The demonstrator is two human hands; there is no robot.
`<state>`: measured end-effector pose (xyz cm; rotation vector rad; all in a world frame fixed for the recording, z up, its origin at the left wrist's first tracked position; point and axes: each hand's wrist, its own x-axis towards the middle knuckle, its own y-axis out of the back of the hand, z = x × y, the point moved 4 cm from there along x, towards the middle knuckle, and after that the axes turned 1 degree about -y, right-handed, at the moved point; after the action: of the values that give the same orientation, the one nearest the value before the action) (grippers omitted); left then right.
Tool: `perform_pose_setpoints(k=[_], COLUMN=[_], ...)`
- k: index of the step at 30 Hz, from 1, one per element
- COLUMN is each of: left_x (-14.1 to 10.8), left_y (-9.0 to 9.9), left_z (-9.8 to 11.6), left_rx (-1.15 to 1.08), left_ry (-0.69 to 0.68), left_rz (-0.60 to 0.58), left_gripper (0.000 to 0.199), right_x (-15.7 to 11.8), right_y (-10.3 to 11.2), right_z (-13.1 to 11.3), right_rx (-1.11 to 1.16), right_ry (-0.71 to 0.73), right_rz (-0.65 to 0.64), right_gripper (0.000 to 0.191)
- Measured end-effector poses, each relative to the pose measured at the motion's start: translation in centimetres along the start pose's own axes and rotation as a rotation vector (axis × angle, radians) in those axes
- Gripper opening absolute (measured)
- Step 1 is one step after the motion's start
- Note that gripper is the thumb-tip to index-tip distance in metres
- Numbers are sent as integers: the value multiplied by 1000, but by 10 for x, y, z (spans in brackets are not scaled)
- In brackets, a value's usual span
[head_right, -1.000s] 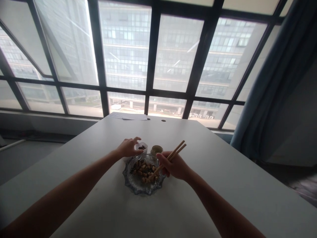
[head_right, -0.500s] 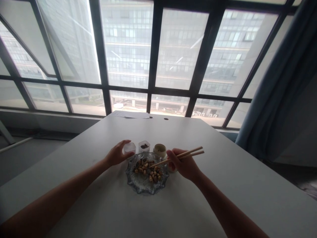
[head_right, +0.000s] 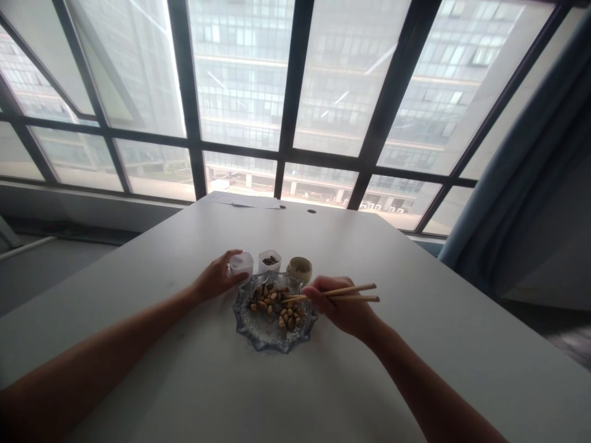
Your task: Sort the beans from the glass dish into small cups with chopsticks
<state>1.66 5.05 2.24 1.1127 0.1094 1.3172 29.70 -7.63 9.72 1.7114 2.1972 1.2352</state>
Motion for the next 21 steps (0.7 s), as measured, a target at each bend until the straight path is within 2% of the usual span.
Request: perform_pose_setpoints(k=[11, 21], left_x=[0, 0], left_y=[-2, -1], left_z=[-3, -1], left_rx=[4, -2], left_ry=[-11, -10], left_rz=[3, -9], left_gripper=[64, 66], right_x=[1, 0], right_y=[-7, -8], right_z=[1, -1], right_rx=[-67, 9], right_ry=[35, -27], right_rz=[28, 43], right_gripper=[42, 42])
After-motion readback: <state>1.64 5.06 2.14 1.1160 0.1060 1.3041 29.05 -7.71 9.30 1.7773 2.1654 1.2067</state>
